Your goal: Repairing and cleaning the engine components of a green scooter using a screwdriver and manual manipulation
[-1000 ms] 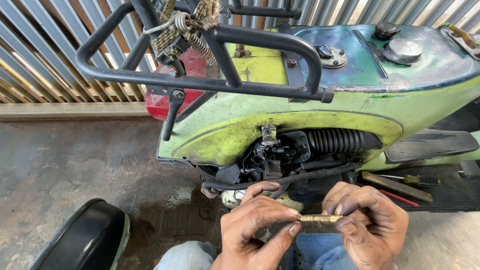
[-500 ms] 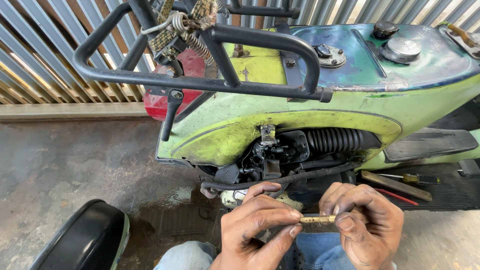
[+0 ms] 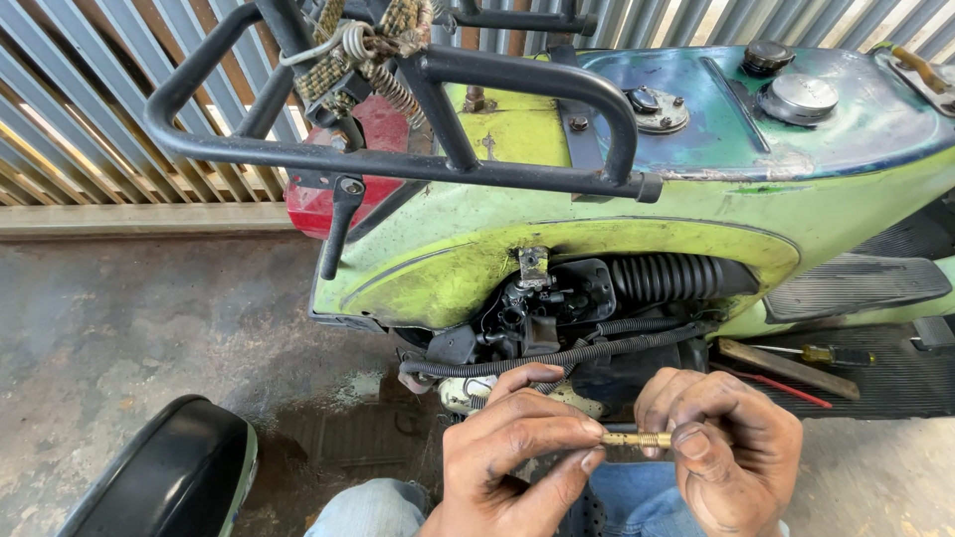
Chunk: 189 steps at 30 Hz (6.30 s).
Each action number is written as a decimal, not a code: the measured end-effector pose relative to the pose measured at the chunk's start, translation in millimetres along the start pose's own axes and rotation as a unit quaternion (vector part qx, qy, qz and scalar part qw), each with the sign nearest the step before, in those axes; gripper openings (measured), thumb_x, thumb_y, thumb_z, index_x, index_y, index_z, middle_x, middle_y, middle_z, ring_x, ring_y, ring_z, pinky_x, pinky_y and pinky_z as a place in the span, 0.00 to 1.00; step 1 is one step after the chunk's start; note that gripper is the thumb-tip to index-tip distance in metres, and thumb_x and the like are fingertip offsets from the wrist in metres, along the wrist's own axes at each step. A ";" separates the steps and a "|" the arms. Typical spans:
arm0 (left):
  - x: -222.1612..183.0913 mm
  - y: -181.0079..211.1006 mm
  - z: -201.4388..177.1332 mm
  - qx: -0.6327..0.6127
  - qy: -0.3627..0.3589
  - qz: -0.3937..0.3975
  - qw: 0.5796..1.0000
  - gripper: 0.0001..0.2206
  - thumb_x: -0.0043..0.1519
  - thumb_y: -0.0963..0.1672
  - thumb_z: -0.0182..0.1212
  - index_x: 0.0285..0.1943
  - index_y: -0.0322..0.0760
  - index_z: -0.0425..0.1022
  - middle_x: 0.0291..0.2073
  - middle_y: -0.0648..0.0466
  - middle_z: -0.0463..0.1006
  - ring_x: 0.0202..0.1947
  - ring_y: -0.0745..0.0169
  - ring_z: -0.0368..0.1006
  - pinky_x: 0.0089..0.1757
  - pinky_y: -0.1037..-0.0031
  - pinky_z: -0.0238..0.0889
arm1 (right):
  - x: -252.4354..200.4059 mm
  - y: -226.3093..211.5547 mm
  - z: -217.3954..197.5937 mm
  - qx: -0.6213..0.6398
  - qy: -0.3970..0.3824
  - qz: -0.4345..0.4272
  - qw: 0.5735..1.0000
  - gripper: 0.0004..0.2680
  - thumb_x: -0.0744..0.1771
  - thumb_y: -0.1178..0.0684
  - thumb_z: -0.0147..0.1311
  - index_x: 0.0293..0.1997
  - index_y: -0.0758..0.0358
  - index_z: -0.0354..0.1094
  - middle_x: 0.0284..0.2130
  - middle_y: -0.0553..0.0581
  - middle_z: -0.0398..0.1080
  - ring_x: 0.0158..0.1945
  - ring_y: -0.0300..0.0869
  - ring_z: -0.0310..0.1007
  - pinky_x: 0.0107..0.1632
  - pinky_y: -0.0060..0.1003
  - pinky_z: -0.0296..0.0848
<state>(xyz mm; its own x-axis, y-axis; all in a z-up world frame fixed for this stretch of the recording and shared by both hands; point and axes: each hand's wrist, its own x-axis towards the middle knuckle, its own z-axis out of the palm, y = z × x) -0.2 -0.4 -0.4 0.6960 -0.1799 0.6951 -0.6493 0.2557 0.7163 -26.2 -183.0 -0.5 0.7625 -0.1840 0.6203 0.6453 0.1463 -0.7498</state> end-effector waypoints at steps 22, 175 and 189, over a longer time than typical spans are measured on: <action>8.1 6.4 2.7 0.070 0.023 -0.041 0.996 0.09 0.50 0.37 0.67 0.39 0.33 0.77 0.34 0.51 0.82 0.37 0.58 0.79 0.61 0.52 0.66 | -3.2 -9.2 9.0 -0.255 -0.028 -0.087 0.963 0.08 0.58 0.55 0.63 0.26 0.63 0.64 0.19 0.56 0.70 0.19 0.34 0.65 0.27 0.23 0.67; 21.3 -56.4 16.5 0.207 -0.281 -0.140 0.927 0.18 0.58 0.43 0.63 0.58 0.36 0.76 0.48 0.54 0.81 0.43 0.52 0.78 0.44 0.66 0.69 | -34.1 18.4 -369.0 -0.634 -0.028 0.328 0.699 0.10 0.69 0.62 0.55 0.56 0.74 0.71 0.47 0.67 0.75 0.46 0.52 0.75 0.53 0.43 0.72; 2.6 -77.2 29.4 0.330 -0.308 -0.095 0.887 0.16 0.55 0.41 0.64 0.54 0.36 0.79 0.42 0.55 0.83 0.37 0.55 0.78 0.39 0.68 0.69 | -60.4 154.4 -559.2 -0.866 -0.178 0.200 0.422 0.21 0.63 0.55 0.56 0.65 0.53 0.70 0.56 0.56 0.74 0.50 0.55 0.72 0.52 0.44 0.74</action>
<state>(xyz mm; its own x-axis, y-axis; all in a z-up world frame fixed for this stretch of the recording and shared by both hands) 42.7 -48.6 -52.1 0.6454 -0.6965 0.3138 -0.7173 -0.4113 0.5624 0.9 -692.9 -282.6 0.9519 -0.2785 0.1273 -0.3057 -0.8904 0.3372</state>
